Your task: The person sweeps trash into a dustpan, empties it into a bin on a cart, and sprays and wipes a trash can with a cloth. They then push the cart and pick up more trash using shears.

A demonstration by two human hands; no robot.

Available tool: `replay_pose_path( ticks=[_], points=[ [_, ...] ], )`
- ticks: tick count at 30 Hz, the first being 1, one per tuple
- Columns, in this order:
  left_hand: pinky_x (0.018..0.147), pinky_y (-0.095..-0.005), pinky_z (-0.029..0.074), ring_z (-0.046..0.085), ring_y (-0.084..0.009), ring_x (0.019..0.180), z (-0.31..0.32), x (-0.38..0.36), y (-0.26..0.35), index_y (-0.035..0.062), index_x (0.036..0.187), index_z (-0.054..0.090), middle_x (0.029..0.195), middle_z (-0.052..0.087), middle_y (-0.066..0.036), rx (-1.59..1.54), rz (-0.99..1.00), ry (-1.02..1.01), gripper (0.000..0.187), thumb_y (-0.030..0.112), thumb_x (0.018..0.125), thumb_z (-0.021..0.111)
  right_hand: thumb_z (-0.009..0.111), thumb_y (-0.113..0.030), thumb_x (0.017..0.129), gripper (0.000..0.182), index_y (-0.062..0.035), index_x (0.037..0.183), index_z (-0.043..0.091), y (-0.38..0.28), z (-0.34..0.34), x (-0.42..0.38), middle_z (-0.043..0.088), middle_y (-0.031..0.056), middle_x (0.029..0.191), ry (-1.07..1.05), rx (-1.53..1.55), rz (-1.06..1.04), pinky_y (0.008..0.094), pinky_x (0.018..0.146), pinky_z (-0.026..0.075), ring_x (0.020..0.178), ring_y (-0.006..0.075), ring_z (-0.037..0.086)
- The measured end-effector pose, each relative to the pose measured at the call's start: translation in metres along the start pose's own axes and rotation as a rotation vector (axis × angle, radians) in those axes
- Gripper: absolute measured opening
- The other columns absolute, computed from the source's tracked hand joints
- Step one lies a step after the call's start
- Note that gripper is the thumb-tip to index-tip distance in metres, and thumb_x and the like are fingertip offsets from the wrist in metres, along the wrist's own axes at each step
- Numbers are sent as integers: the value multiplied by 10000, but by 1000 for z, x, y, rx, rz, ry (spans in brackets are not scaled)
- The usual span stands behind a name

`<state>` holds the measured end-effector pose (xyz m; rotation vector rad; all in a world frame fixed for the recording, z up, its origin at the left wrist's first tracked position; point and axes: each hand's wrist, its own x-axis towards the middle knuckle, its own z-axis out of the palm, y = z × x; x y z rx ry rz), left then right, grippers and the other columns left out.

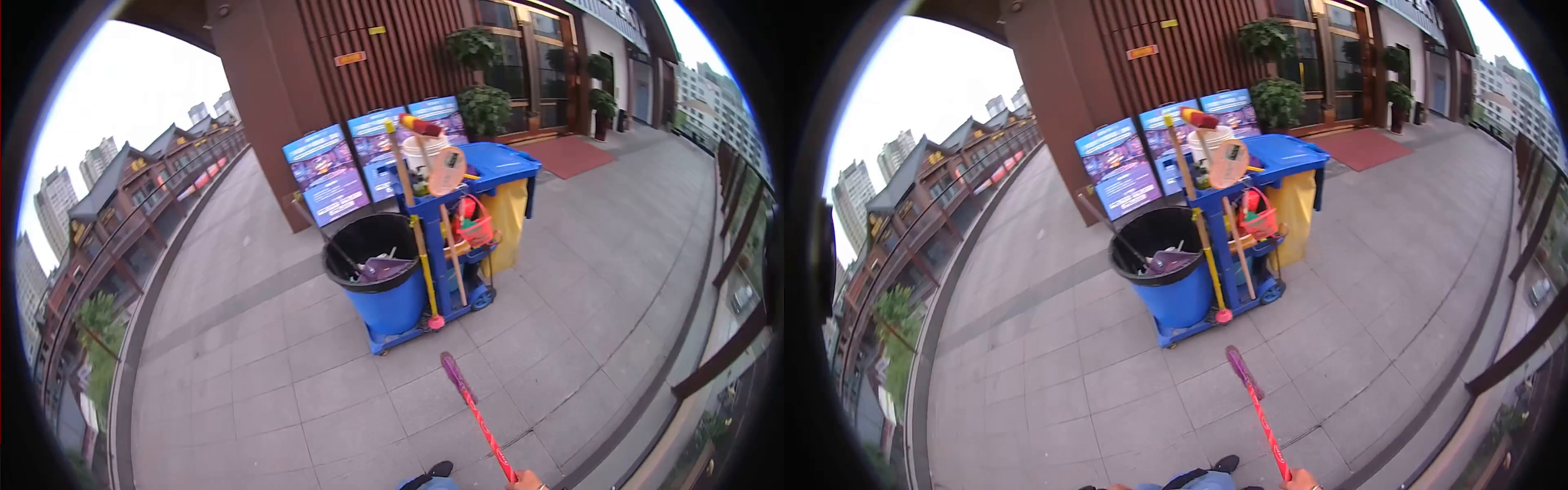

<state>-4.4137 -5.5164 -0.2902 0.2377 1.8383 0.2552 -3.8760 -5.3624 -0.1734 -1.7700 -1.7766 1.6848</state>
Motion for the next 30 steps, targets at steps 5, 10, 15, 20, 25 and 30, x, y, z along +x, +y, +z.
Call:
replay_pose_path(
  ticks=[5,10,15,20,25,30],
  points=[
    [564,-281,484,611,-162,709,30,27,-45,58,951,573,863,619,-53,-196,123,1,275,311,844,561,584,-224,749,250,-11,882,591,-82,-21,3,583,139,647,-172,-133,-251,364,541,455,592,231,581],
    [539,-317,487,585,-166,615,61,10,-8,53,914,574,778,619,-42,-303,144,57,284,326,852,525,598,-163,755,200,-23,897,585,-188,-37,8,549,23,662,-417,-136,-92,269,521,415,589,93,478],
    [515,-291,471,579,-142,602,63,11,1,59,845,593,749,617,-30,-351,175,119,270,325,838,543,572,-76,773,157,-25,921,590,-261,-38,22,517,-29,678,-473,35,-248,228,518,383,613,71,456],
    [528,-275,480,607,-139,632,55,17,-26,72,926,621,846,655,-36,-341,77,106,280,327,837,550,541,6,775,405,-2,1179,519,-297,-31,57,559,-15,826,-339,70,-394,214,615,423,702,81,496],
    [477,-289,454,586,-149,588,41,11,-51,56,898,609,782,644,-42,-564,10,224,249,291,842,550,529,27,781,487,13,1260,448,-311,-10,101,571,37,992,-81,72,-513,222,762,426,870,104,523],
    [496,-290,474,607,-161,618,33,6,-66,31,931,615,826,653,-60,-739,-80,288,258,268,844,559,520,10,806,362,9,1168,524,-328,0,113,584,27,902,68,60,-669,206,669,434,768,90,530]
  ],
)
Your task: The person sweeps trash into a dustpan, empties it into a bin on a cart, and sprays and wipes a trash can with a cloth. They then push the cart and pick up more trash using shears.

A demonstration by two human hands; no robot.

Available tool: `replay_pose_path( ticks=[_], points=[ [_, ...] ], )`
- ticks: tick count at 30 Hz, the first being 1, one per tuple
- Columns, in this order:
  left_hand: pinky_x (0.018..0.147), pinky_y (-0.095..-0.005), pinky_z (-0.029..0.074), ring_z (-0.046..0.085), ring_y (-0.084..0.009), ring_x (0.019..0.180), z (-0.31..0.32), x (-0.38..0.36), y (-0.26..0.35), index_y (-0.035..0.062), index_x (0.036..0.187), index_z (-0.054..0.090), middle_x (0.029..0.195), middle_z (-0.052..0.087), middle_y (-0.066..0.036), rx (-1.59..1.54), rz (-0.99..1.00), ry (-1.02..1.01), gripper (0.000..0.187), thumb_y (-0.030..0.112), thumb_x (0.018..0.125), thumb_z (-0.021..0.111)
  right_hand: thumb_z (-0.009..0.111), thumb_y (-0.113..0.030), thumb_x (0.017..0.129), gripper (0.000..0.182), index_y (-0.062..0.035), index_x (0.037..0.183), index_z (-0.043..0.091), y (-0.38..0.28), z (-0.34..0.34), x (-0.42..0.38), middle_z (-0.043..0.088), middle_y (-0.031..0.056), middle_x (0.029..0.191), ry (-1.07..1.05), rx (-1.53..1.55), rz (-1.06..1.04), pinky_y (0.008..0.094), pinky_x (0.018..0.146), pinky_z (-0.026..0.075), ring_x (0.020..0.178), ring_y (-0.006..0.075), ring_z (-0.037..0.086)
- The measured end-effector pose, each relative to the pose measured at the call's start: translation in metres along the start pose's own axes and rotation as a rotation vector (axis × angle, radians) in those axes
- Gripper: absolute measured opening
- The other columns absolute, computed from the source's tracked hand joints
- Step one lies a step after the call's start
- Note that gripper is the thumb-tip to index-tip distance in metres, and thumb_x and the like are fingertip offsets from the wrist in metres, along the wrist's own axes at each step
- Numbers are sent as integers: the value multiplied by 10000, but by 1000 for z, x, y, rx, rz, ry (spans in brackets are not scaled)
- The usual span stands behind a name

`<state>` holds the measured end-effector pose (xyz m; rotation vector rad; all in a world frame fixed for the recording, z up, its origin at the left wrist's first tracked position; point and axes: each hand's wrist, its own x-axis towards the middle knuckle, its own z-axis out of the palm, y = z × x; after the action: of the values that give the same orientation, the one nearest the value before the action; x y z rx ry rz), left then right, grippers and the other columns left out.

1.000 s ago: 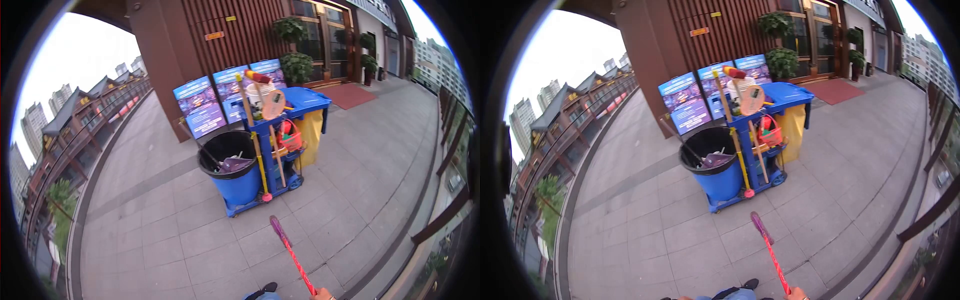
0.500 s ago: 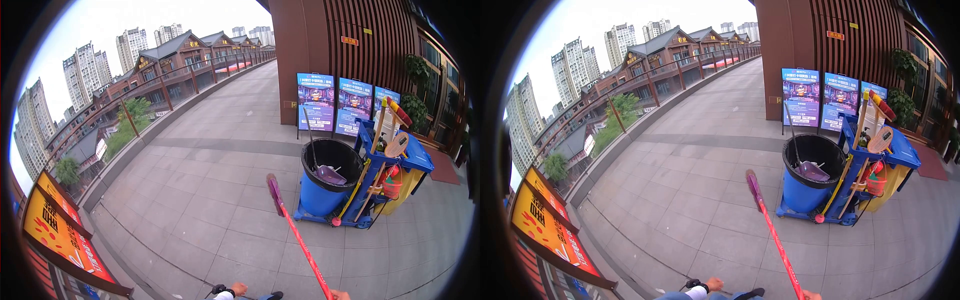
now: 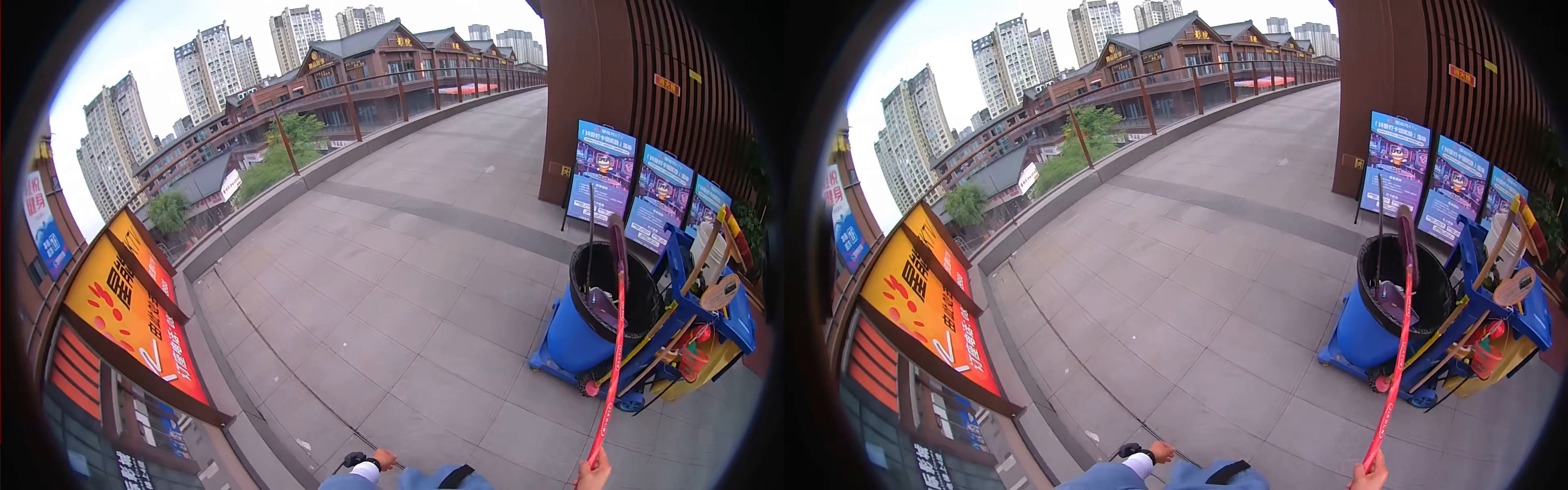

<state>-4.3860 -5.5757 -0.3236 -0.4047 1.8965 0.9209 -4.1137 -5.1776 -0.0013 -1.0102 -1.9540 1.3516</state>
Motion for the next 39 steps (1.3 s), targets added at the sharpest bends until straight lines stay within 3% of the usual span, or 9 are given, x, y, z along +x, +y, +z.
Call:
replay_pose_path(
  ticks=[7,15,19,24,25,27,30,36,39],
  points=[
    [449,-309,429,547,-159,511,25,22,-11,64,783,639,657,618,-48,92,81,27,288,328,824,532,564,-208,799,163,-46,780,575,7,-17,66,533,49,603,-38,384,439,273,527,449,590,178,556],
    [508,-315,459,574,-158,558,83,1,16,41,836,644,695,628,-54,154,163,-34,290,316,809,556,474,-373,906,355,-115,1148,503,0,-42,233,635,51,939,-95,986,236,186,489,475,650,79,601],
    [601,-357,484,620,-219,651,109,-8,33,35,861,654,767,658,-102,231,264,-49,309,321,794,560,384,-702,792,681,-127,1135,503,52,-44,288,600,43,836,-157,360,430,239,450,422,613,169,592],
    [574,-345,471,597,-188,609,143,-53,55,38,883,651,709,637,-91,424,386,-16,319,334,805,560,479,-550,831,642,-108,1293,425,141,-41,177,535,127,1177,-429,470,443,412,829,430,1062,269,525],
    [660,-372,484,629,-239,733,153,-45,49,46,928,653,833,660,-129,524,424,-28,359,366,802,552,551,-494,800,671,-70,1300,408,177,-41,138,475,150,1268,-179,204,638,447,978,330,1205,318,410],
    [719,-390,475,622,-286,803,173,-64,50,42,916,655,865,654,-153,560,442,-25,368,370,791,544,671,-382,719,776,12,1309,357,341,-61,61,408,207,1319,-455,-993,521,374,1026,302,1223,334,390],
    [805,-403,462,606,-333,909,213,-81,54,53,943,656,957,639,-171,659,443,-68,377,373,786,532,679,-308,705,821,9,1343,269,363,-94,-62,397,207,1325,-637,-674,547,389,1021,311,1212,341,395],
    [856,-412,438,566,-345,985,352,-106,44,51,950,649,1017,617,-172,1033,516,-76,436,435,823,483,665,-264,727,743,9,1325,319,434,-211,-182,399,219,1320,-204,-318,758,370,1024,316,1237,341,370],
    [859,-372,430,580,-293,992,427,-66,19,40,1059,602,1045,618,-156,1221,849,-722,452,417,836,495,580,-200,790,557,-57,1295,394,430,-255,-192,553,237,1127,-104,-383,813,394,868,440,1027,349,550]
  ],
)
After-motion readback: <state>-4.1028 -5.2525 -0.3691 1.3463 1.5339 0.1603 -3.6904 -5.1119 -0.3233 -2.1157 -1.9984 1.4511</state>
